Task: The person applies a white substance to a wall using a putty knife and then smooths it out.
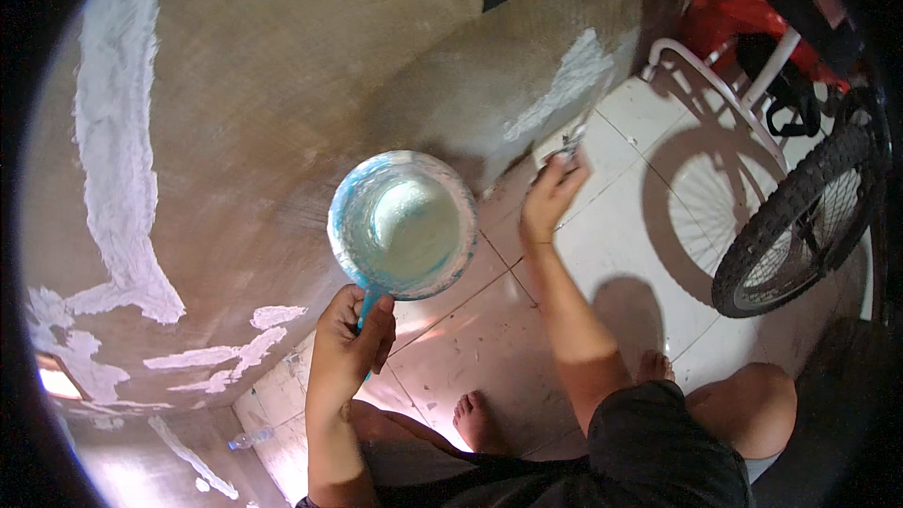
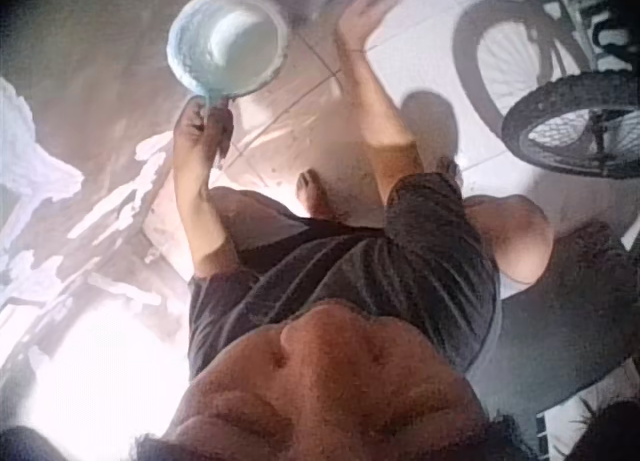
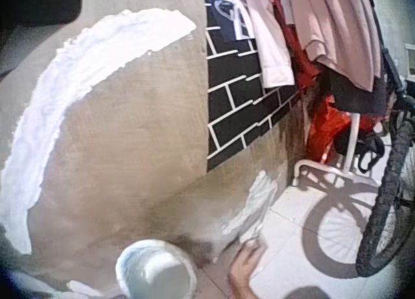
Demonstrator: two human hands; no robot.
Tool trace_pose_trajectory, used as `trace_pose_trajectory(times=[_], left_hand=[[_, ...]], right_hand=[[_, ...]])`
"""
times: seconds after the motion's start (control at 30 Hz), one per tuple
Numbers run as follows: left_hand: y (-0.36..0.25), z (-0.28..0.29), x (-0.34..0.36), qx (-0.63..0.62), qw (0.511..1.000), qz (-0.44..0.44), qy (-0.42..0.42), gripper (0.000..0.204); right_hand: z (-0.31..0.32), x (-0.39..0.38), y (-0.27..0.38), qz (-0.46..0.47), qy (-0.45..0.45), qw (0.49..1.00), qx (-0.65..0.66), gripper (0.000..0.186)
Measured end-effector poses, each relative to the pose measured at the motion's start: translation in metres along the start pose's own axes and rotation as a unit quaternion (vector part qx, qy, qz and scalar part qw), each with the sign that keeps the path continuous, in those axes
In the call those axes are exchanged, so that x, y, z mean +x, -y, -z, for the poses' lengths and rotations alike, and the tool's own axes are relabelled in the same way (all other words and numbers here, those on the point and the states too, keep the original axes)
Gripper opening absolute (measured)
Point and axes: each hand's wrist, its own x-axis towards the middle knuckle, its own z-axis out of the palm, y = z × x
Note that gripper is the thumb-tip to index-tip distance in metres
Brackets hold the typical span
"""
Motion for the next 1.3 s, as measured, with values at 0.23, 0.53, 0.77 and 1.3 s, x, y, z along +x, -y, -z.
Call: trace_pose_trajectory(times=[0.23,0.53,0.77,1.3], left_hand=[[0.000,-0.003,0.004,0.086,0.996,-0.011,-0.028,0.019],[0.006,0.003,0.003,0.179,0.977,-0.106,-0.045,0.026],[0.009,0.002,-0.001,0.178,0.971,-0.145,-0.061,0.029],[0.009,0.008,-0.003,0.242,0.960,-0.121,-0.073,0.035]], right_hand=[[0.027,0.046,0.177,0.136,0.074,0.979,0.130,0.022],[0.093,0.058,0.298,0.201,0.479,0.839,-0.165,0.015],[0.052,0.028,0.247,0.241,0.590,0.748,-0.185,0.018],[0.028,-0.002,0.226,0.242,0.571,0.725,-0.299,0.017]])
